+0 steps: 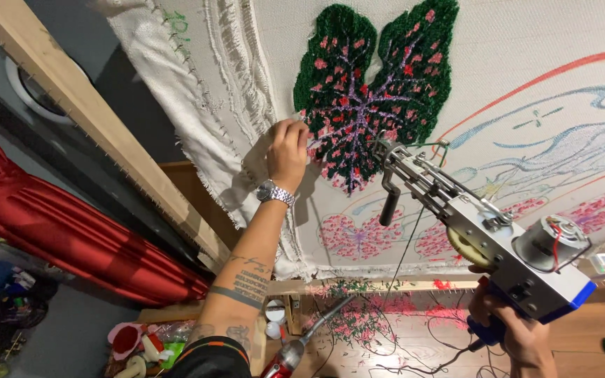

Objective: Use a tufting gun to create a patterned rug on a vertically mounted canvas.

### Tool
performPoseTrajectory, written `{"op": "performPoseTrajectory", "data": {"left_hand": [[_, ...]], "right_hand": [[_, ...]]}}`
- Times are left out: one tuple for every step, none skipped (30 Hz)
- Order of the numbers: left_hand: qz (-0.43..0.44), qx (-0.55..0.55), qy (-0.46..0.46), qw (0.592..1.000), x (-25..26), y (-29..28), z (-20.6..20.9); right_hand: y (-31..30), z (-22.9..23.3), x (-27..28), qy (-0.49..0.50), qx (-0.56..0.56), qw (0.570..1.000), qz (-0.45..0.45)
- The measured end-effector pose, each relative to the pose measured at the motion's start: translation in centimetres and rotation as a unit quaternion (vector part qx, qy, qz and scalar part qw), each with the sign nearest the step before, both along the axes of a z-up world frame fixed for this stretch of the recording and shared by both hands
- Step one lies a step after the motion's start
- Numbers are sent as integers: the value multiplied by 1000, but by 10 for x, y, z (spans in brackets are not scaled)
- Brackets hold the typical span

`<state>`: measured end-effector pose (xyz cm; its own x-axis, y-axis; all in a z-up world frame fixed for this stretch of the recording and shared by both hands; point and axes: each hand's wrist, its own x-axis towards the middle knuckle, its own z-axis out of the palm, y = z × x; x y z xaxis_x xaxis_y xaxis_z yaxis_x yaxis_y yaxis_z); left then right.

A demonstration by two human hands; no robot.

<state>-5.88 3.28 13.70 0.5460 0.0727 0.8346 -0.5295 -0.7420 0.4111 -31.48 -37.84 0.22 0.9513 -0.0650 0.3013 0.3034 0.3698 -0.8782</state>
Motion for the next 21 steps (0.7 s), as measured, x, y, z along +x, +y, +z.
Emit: {"op": "performPoseTrajectory", "data": {"left_hand": [[0, -1, 0, 1000, 1, 4, -6], [-28, -17, 2, 999, 2, 8, -11], [-56, -34, 4, 998, 5, 11, -17], [-57, -35, 3, 998, 5, 11, -18], [-67, -24, -13, 997, 5, 13, -20], [-76, -14, -29, 997, 4, 15, -22], [-75, -14, -30, 997, 0, 12, -15], [-74, -4, -39, 996, -4, 10, -9], [-73, 6, -46, 996, -9, 8, -3], [-72, 5, -45, 996, -10, 7, -3], [-62, -6, -39, 997, -9, 6, -2], [-52, -17, -33, 998, -8, 4, 0], [-53, -18, -32, 998, -5, 3, -8], [-41, -26, -35, 998, -2, 2, -16], [-28, -33, -38, 998, 2, 1, -23], [-29, -34, -37, 998, -1, -2, -34], [-46, -57, -24, 997, -4, -3, -46], [-63, -80, -10, 995, -6, -4, -57], [-64, -79, -8, 995, -16, -9, -61], [-117, -96, 22, 988, -26, -15, -65], [-170, -113, 51, 978, -36, -20, -70]], "right_hand": [[3, 2, -1, 0, -1, 1000, 0], [6, 4, -2, 11, -17, 1000, -13], [9, 7, -1, 22, -33, 999, -26], [12, 14, -3, 22, -34, 999, -27], [16, 21, -4, 14, -54, 998, -23], [21, 27, -5, 6, -73, 997, -18], [22, 28, -4, 5, -74, 997, -17], [24, 29, -3, 15, -84, 996, -20], [25, 30, -3, 26, -93, 995, -23], [27, 28, -1, 27, -95, 995, -22], [28, 26, 3, 35, -81, 996, -6], [29, 25, 6, 42, -67, 997, 9], [34, 27, 6, 43, -68, 997, 8], [38, 29, 7, 46, -72, 996, 6], [44, 31, 8, 49, -75, 996, 4], [48, 35, 10, 50, -76, 996, 4], [54, 38, 11, 45, -57, 997, 23], [60, 41, 13, 40, -37, 998, 41], [63, 42, 15, 42, -36, 998, 40], [65, 43, 16, 42, -41, 998, 37], [68, 42, 17, 42, -46, 998, 33]]}}
